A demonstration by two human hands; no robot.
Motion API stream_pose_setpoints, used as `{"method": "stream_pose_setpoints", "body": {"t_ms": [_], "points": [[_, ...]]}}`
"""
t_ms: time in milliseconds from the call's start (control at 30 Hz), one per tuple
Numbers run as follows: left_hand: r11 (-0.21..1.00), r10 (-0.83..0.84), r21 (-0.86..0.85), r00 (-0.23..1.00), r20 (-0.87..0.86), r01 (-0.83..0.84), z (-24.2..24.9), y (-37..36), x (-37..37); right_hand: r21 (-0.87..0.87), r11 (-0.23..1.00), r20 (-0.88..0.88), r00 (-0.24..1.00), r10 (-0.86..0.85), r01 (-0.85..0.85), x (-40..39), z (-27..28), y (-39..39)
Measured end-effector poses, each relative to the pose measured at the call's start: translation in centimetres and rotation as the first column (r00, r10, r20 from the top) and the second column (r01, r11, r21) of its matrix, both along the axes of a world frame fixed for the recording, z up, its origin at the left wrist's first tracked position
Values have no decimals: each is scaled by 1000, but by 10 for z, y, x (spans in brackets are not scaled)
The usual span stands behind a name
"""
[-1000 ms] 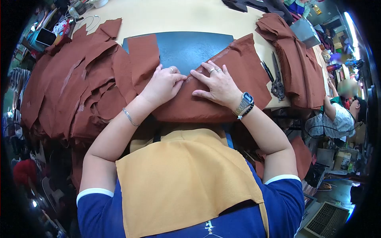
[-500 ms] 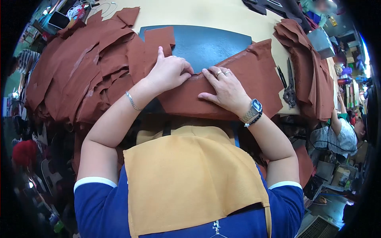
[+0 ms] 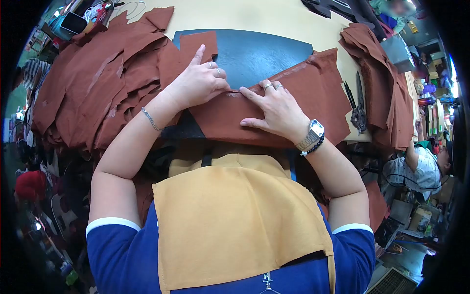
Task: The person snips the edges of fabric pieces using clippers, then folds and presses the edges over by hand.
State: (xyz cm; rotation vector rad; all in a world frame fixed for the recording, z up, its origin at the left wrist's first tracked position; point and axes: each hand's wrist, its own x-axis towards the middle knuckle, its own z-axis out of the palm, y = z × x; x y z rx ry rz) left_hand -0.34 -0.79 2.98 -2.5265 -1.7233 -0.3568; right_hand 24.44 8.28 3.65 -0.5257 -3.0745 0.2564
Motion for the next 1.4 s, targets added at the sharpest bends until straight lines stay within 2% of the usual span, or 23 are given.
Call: {"method": "stream_pose_setpoints", "body": {"t_ms": [100,200,300,500,633,733,833,867,900,967,1000,1133,1167,1200,1233,1267,1300,1333,1367,1400], "points": [[999,16,33,1000,-19,-15,-2,-1,-2,-6,1000,30,1000,-2,2,-2,4,-1],[998,27,60,1000,-15,-26,-3,-3,-3,69,997,13,1000,27,-28,-3,8,-2],[996,46,79,999,-9,-45,-4,-4,-4,18,1000,69,998,-4,3,-8,9,-2],[991,69,119,998,2,-69,-8,-9,-5,40,999,211,977,-38,30,-29,25,-11],[987,133,94,989,-58,-127,-9,-14,0,28,999,173,984,-37,32,-26,25,-13],[959,203,221,974,-101,-176,-1,-24,15,-66,997,41,999,35,-32,-5,22,2],[914,343,203,936,80,-352,9,-58,36,-1,998,-226,972,65,-67,15,7,12],[911,369,139,917,150,-389,13,-74,40,9,999,-248,967,52,-52,22,6,11],[905,422,21,902,90,-425,17,-92,43,8,1000,-245,969,23,-21,28,0,9],[849,528,-99,843,103,-519,15,-115,55,-9,1000,-241,970,-23,21,34,-16,0],[851,522,-33,838,157,-524,11,-121,62,-16,997,-205,976,-72,70,32,-16,-7],[845,521,-49,798,302,-533,3,-120,81,-107,965,-211,943,-258,240,15,-22,-25],[875,467,-69,798,380,-479,-2,-114,81,-132,954,-217,931,-294,270,13,-26,-28],[894,408,-20,797,444,-447,-12,-106,83,-183,945,-229,923,-309,271,11,-29,-28],[905,380,-56,743,551,-422,-14,-97,84,-231,932,-232,915,-331,278,10,-31,-28],[886,422,-129,659,623,-445,-18,-89,90,-276,916,-231,905,-357,291,11,-33,-27],[859,481,-305,448,754,-410,-14,-87,93,-361,894,-230,903,-363,267,10,-26,-28],[892,358,-264,216,908,-367,-24,-78,91,-537,834,-374,850,-370,127,9,-29,-25],[919,203,-204,-38,978,-338,-35,-73,89,-674,738,-489,772,-407,-38,9,-34,-19],[896,201,-210,-65,977,-392,-33,-78,75,-696,718,-492,743,-454,-22,11,-25,-14]]}}
